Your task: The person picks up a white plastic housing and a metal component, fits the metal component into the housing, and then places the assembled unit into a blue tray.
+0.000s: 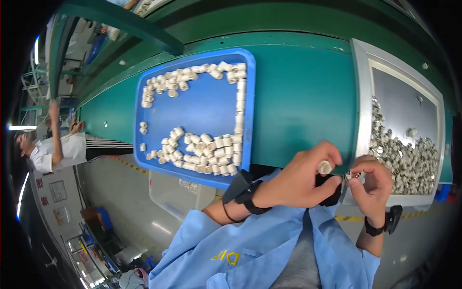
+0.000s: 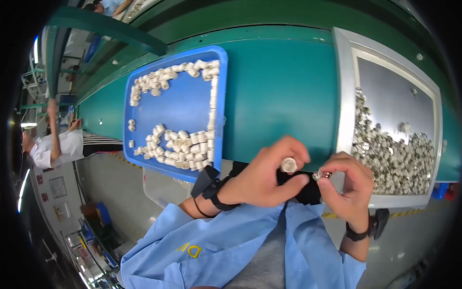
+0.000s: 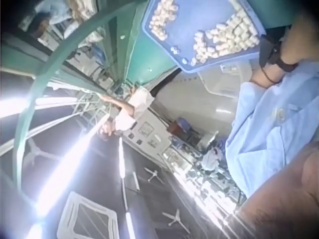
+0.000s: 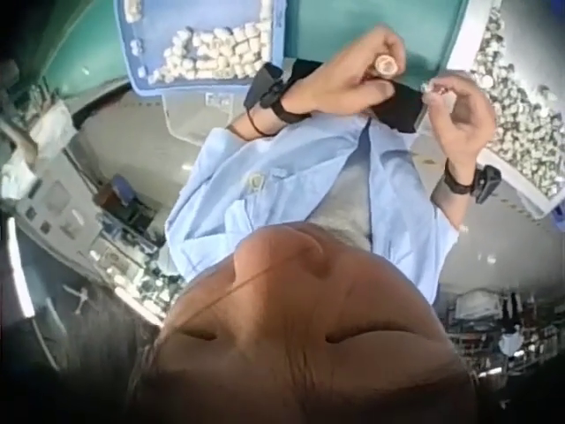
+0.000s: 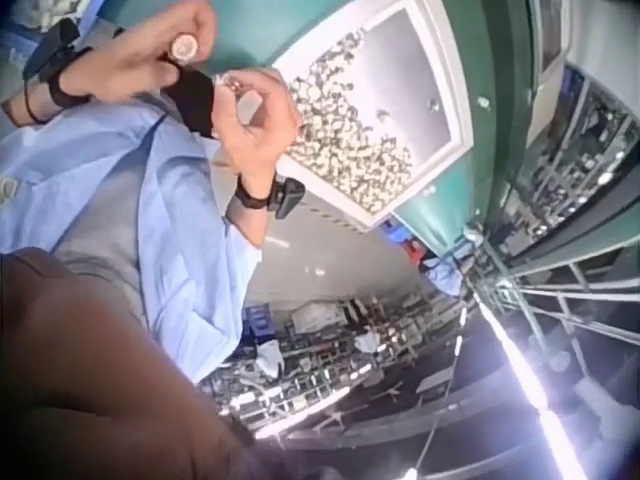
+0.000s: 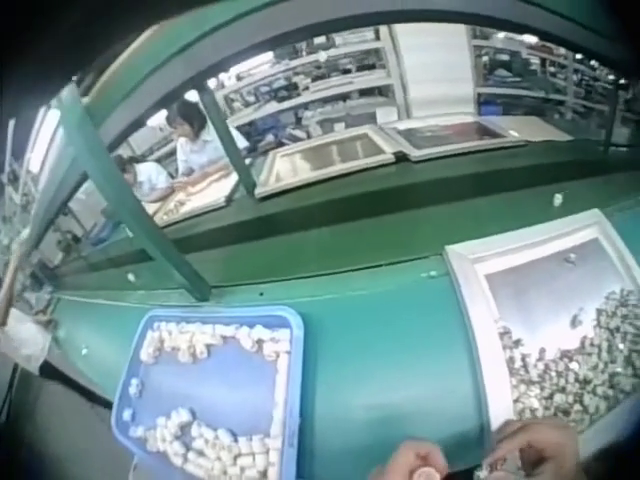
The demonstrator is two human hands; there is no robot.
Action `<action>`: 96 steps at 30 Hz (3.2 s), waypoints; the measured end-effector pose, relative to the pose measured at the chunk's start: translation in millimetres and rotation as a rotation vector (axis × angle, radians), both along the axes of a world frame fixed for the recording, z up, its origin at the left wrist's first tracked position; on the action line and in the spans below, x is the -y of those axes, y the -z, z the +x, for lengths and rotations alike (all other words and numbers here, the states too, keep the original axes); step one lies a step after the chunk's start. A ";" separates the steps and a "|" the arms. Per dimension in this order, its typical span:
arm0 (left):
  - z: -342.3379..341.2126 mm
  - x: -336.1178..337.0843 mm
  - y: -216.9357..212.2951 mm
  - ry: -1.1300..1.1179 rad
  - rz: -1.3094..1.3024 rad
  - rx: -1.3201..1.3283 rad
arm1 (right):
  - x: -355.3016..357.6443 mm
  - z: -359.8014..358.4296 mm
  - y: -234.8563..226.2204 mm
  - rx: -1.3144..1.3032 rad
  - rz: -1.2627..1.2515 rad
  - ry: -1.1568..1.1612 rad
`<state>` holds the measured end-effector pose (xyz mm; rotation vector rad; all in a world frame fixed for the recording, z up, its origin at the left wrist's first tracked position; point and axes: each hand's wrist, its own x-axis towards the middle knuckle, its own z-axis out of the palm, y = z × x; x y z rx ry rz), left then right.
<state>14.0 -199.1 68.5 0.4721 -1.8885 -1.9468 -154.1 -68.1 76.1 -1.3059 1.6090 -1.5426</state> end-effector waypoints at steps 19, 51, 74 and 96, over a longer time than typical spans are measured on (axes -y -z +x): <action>15.9 -3.3 2.8 0.125 0.292 -0.288 | 21.2 6.8 -3.2 -0.131 -0.388 -0.052; 17.5 -8.3 -6.7 0.179 0.495 -0.184 | 18.0 7.9 6.9 -0.028 -0.390 -0.138; 10.7 -17.6 3.8 -0.009 0.694 -0.115 | 13.1 19.8 -0.3 -0.778 -0.219 0.212; 7.1 -23.7 -5.5 0.049 0.135 0.032 | 18.7 27.6 15.3 -0.767 -0.191 0.349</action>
